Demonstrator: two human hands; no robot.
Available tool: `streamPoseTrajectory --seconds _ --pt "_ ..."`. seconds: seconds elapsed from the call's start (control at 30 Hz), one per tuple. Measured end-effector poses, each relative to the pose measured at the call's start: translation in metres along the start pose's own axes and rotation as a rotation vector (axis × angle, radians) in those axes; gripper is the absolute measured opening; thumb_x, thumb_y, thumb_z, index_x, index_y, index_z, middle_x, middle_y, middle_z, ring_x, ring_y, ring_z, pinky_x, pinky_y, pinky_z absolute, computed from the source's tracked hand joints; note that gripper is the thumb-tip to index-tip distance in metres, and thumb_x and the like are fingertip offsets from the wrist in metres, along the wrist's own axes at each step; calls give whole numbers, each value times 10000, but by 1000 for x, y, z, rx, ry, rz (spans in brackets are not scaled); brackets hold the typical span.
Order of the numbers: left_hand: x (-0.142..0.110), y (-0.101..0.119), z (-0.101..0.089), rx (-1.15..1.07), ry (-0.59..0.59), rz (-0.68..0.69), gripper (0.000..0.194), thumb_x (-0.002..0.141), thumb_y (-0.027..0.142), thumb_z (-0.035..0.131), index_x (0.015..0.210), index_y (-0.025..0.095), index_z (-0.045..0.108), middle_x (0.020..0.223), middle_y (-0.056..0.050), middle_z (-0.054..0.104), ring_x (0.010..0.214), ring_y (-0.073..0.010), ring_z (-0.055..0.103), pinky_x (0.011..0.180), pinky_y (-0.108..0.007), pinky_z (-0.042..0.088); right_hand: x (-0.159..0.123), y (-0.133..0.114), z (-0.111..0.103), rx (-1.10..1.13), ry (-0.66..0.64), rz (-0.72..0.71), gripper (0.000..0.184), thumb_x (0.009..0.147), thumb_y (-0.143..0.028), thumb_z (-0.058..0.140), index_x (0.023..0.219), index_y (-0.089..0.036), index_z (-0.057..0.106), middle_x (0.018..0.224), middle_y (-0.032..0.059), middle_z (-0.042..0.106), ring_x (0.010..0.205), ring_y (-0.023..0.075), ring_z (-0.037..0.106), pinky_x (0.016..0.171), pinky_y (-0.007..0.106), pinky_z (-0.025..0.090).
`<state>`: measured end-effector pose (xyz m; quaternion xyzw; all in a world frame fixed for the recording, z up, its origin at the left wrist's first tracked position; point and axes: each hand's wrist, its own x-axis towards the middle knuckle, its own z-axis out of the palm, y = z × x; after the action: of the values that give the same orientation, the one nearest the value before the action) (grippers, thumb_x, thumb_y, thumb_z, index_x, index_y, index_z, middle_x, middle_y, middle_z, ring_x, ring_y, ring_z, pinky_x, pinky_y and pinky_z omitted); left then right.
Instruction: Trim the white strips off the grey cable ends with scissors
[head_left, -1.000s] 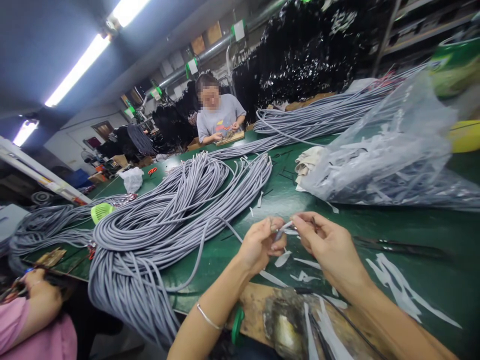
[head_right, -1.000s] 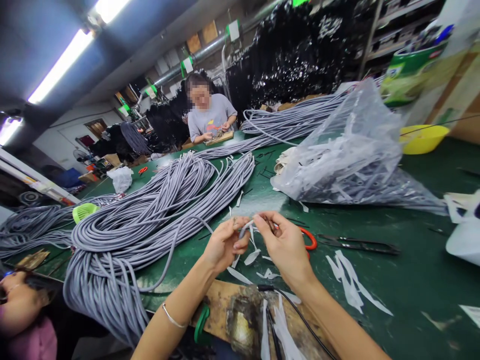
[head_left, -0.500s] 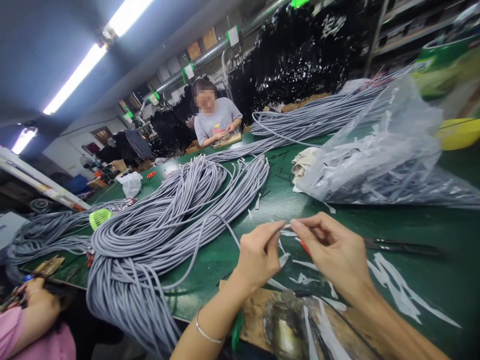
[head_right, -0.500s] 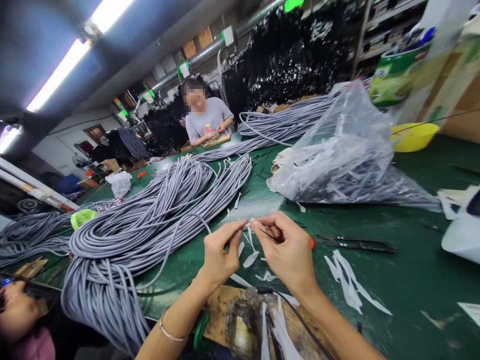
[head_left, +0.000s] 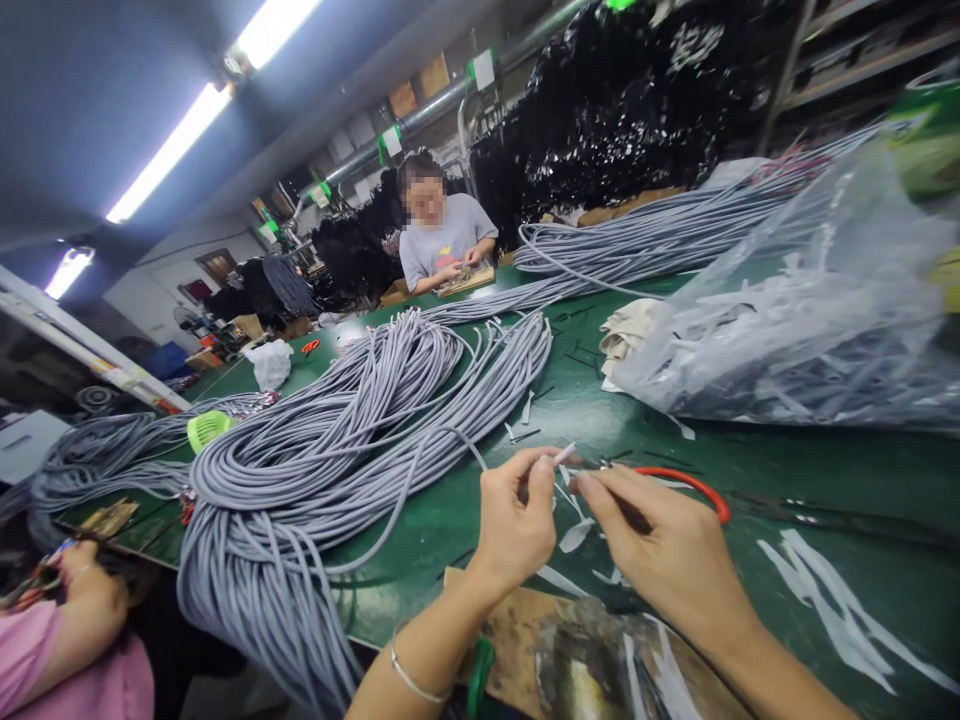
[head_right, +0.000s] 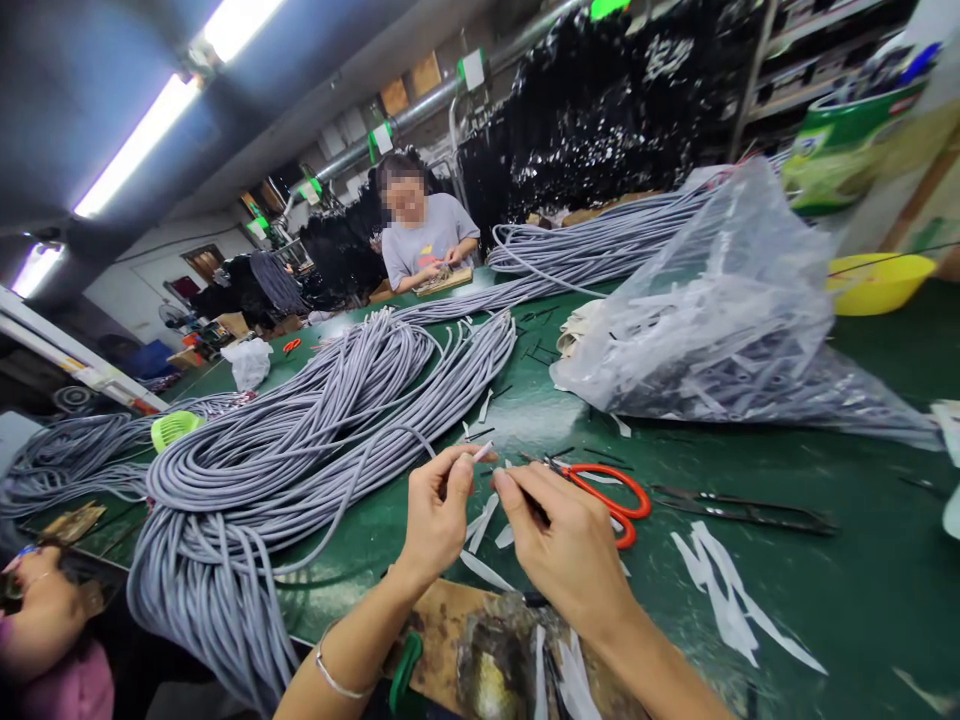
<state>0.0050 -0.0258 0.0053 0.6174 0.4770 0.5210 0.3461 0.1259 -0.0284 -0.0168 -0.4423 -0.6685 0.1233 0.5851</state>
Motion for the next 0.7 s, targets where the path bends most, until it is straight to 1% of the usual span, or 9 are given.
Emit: streamPoseTrajectory --seconds 0.07,0.13,0.27,0.3,0.37,0.43,0.5,0.6,0.7 --pt "-1 1 0 -2 -25 12 369 885 416 483 836 158 742 602 -31 585 510 -141 379 543 -255 353 -1 -1 0 11 4 -3 323 900 -368 454 657 -235 620 581 15 645 513 152 603 507 252 466" --pt "-1 1 0 -20 -34 10 394 880 450 486 823 165 751 539 -13 520 500 -146 363 551 -261 353 -2 -1 0 22 -17 25 325 895 -372 458 650 -238 624 576 15 650 506 153 599 500 253 462" --pt "0 0 2 -72 -64 -37 471 847 555 499 797 155 743 480 28 395 465 -125 281 502 -256 302 -7 5 5 88 -49 103 362 885 -439 460 651 -231 642 579 19 653 470 146 560 458 252 429" --pt "0 -1 2 -94 -79 -54 504 835 589 497 788 148 737 480 33 383 460 -116 265 487 -253 284 -9 7 7 118 -41 124 384 883 -464 457 638 -227 635 547 11 626 448 139 534 445 247 419" --pt "1 -1 4 -147 -112 -97 577 796 663 497 768 133 722 470 45 357 451 -102 244 464 -249 251 -11 9 9 182 -20 175 432 882 -505 446 594 -219 595 458 -19 521 383 116 443 407 237 384" --pt "0 -2 7 -189 -129 -132 627 750 715 514 758 120 712 456 61 317 442 -90 224 449 -245 228 -11 8 9 226 -18 225 463 880 -528 440 556 -215 544 418 -43 422 349 98 362 370 231 336" --pt "0 -3 7 -210 -125 -138 641 735 723 531 770 110 713 456 72 291 435 -80 213 440 -240 215 -9 4 7 245 -38 242 473 873 -539 445 542 -210 518 424 -47 398 355 93 344 356 229 304" --pt "-1 -3 5 -231 -97 -123 629 771 695 519 823 103 725 457 77 278 419 -71 201 424 -236 183 -5 -2 4 233 -94 228 484 867 -549 449 537 -203 523 430 -41 403 367 92 341 355 231 282" --pt "0 -4 2 -237 -91 -120 620 789 682 510 847 106 730 448 79 277 406 -66 176 412 -237 156 -4 -5 3 235 -117 229 490 870 -551 442 538 -202 533 420 -46 384 357 90 315 347 236 257"
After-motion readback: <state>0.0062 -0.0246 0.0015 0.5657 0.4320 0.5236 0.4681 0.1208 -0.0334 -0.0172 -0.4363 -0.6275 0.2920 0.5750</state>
